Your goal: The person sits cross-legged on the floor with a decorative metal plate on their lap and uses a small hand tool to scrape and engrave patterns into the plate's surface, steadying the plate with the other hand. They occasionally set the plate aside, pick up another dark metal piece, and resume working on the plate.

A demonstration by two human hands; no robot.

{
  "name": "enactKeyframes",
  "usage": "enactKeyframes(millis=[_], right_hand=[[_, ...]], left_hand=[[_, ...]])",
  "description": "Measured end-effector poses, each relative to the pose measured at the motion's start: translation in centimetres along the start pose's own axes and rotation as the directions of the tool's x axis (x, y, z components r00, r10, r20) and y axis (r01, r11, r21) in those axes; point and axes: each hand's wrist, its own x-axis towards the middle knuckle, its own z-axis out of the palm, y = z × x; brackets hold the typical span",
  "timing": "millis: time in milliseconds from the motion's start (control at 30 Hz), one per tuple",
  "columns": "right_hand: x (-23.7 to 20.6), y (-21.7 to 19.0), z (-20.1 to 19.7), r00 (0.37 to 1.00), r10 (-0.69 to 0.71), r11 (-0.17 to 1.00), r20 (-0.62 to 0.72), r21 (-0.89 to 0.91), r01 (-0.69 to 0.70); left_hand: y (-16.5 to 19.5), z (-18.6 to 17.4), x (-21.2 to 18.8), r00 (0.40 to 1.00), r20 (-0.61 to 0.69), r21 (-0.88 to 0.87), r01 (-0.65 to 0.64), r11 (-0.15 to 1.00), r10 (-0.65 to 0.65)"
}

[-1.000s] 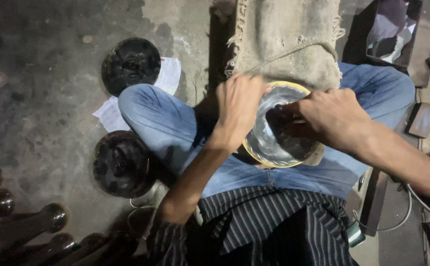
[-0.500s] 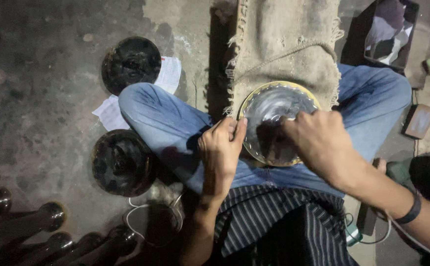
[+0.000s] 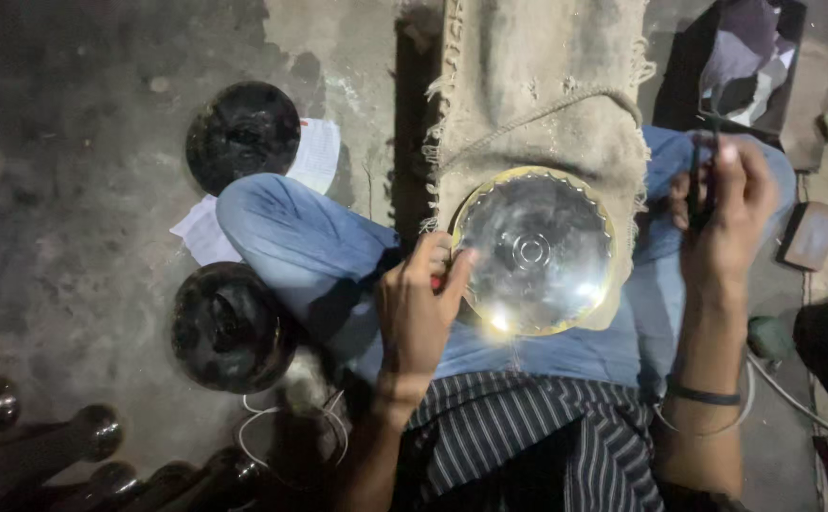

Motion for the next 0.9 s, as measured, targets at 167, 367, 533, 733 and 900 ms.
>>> enactKeyframes(millis=[167,367,533,733,900], right_hand=[[0.8,7.3,-2.7,0.995,0.025,0.992,-0.097,0.127,-0.013],[1.4,9.5,-4.0,0.997,0.042,0.993,-0.066,0.115,-0.034],[1.3,9.7,-3.9,0.998,0.042,0.993,-0.045,0.114,-0.037],[1.6,9.9,-4.0,0.995,0.060,0.993,-0.074,0.102,-0.052],[1.1,9.6,-3.9,0.989,0.114,0.986,-0.100,0.131,-0.100]], left_hand=[[-1.3,1.0,-1.1,0.997,-0.001,-0.158,0.073,0.985,-0.074],[-7.5,-5.0,-1.5,0.882,-0.453,0.017,-0.136,0.991,0.129],[-15.8,-16.5,-1.1,0.708,-0.697,0.367,0.214,0.905,0.115],[-25.7,-22.0,0.3,0.695,-0.719,0.456,0.467,0.758,0.005],[-30.2,-21.0,0.3,0.728,-0.672,0.352,0.472,0.808,-0.133]])
